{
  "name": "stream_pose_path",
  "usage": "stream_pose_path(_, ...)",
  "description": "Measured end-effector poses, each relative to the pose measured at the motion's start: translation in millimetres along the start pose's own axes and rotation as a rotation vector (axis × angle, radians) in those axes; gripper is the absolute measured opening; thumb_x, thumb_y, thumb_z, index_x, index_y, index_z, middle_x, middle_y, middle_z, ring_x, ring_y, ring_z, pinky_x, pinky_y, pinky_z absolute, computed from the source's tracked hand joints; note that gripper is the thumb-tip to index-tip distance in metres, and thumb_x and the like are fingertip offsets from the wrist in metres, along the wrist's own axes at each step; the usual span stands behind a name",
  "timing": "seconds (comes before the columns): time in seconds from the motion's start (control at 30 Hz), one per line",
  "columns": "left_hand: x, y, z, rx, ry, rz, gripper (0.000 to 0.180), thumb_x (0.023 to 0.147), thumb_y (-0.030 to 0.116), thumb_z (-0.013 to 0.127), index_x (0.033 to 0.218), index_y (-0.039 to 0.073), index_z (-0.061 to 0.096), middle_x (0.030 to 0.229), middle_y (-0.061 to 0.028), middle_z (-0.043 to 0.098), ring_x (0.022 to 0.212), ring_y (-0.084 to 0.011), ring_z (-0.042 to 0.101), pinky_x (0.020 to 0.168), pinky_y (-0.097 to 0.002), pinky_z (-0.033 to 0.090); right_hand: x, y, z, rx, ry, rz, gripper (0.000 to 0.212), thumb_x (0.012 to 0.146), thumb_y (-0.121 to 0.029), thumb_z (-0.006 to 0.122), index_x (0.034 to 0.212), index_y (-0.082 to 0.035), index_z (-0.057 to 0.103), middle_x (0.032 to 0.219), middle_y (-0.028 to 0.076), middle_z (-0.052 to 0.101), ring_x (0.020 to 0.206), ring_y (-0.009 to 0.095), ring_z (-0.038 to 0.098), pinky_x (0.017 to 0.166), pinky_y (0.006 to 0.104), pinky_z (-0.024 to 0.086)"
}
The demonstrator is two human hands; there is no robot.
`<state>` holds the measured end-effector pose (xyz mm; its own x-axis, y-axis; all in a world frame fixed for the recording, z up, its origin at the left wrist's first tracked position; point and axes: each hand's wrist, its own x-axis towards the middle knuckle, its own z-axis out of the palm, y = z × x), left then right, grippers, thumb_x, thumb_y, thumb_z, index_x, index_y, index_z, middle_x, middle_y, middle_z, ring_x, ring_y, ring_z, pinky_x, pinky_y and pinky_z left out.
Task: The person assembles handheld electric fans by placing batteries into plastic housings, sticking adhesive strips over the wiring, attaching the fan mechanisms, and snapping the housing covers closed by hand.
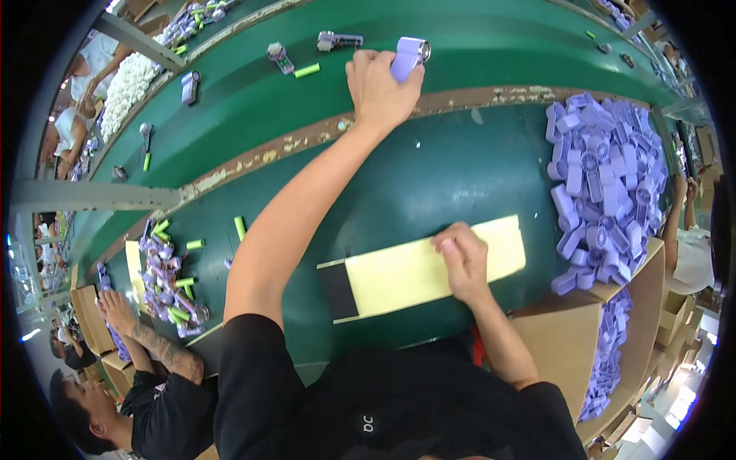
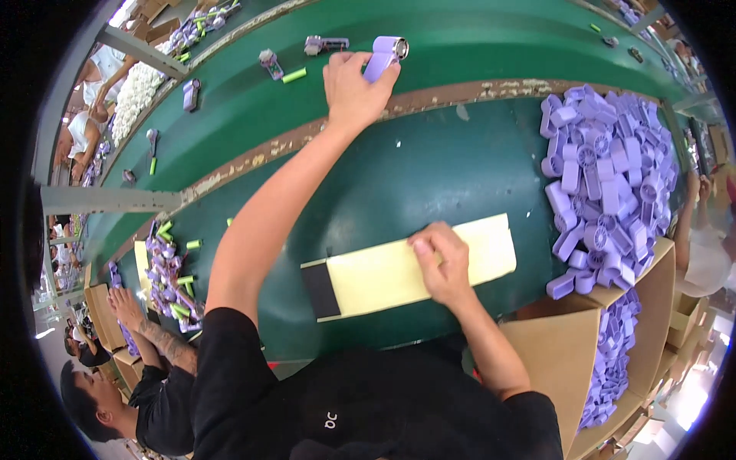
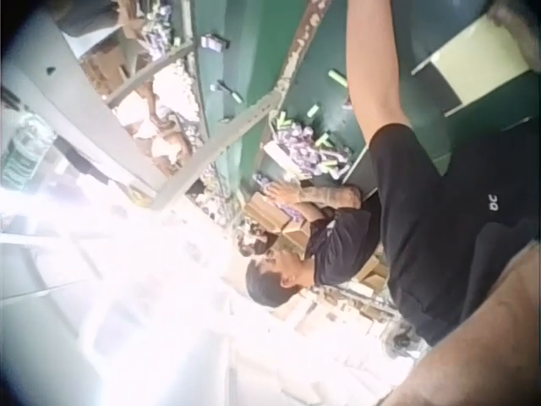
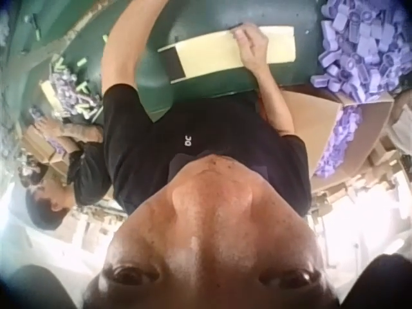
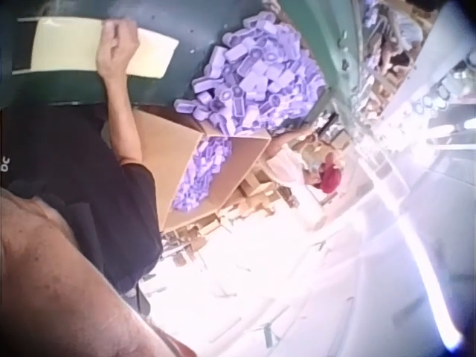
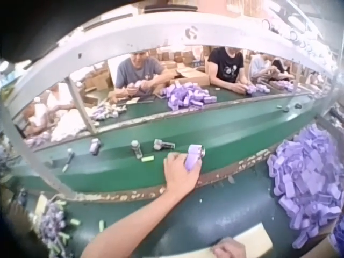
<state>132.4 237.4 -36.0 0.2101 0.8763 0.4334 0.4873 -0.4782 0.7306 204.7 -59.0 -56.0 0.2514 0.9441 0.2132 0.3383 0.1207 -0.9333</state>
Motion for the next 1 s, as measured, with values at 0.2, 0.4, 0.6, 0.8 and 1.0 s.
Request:
stream_pose_path(0.2, 111.9, -18.1, 75.2, 0.36, 0.092, -0.006, 0.048, 0.08, 0.041, 0.08, 0.106, 0.001, 0.074, 0.129, -0.0226, 0.053, 0.123, -0.0425, 0.044, 0.1, -0.0526, 0.041, 0.8, -6.6, 4.3, -0.07, -0.037, -0.079, 0.01, 0.091, -0.006, 0.068, 0.085, 0.001, 0.07, 0.077, 0.012, 0.065, 0.066, 0.024, 0.056, 0.062, 0.035, 0.045)
stream_pose_path(0.4, 51.0, -8.1, 66.8, 0.178, 0.052, 0.198, 0.07, 0.08, 0.042, 0.08, 0.133, 0.001, 0.06, 0.137, -0.0256, 0.047, 0.126, -0.0437, 0.042, 0.101, -0.0547, 0.039, 5.7, -3.3, 5.4, -0.078, -0.038, -0.042, 0.01, 0.091, -0.008, 0.069, 0.085, 0.0, 0.07, 0.078, 0.012, 0.066, 0.066, 0.024, 0.057, 0.064, 0.0352, 0.045)
stream_pose_path(0.6, -104.6, 27.6, -78.6, 0.14, -0.171, 0.263, 0.055, 0.082, 0.025, 0.079, 0.129, 0.002, 0.063, 0.13, -0.021, 0.054, 0.124, -0.0405, 0.049, 0.1, -0.0523, 0.041, 3.5, -3.0, 2.1, -0.131, -0.02, 0.067, 0.009, 0.095, -0.002, 0.065, 0.088, 0.002, 0.068, 0.083, 0.013, 0.066, 0.076, 0.024, 0.062, 0.07, 0.0353, 0.05)
stream_pose_path(0.8, -227.4, 16.4, -206.4, 0.446, -0.013, -0.057, 0.058, 0.082, 0.017, 0.08, 0.134, 0.001, 0.061, 0.132, -0.022, 0.055, 0.123, -0.0422, 0.053, 0.105, -0.052, 0.042, 5.7, -27.3, 14.8, -0.183, -0.038, 0.005, 0.008, 0.096, -0.001, 0.067, 0.089, 0.003, 0.065, 0.081, 0.01, 0.062, 0.073, 0.019, 0.058, 0.068, 0.031, 0.046)
stream_pose_path(1.0, -265.0, -12.1, -258.7, 0.864, 0.234, -0.287, 0.063, 0.089, 0.022, 0.079, 0.142, -0.003, 0.055, 0.128, -0.026, 0.058, 0.11, -0.0426, 0.061, 0.095, -0.0503, 0.05, -0.3, -60.7, 44.8, -0.162, -0.141, -0.145, 0.007, 0.091, 0.003, 0.07, 0.087, 0.001, 0.065, 0.078, 0.009, 0.062, 0.069, 0.019, 0.057, 0.064, 0.0311, 0.046)
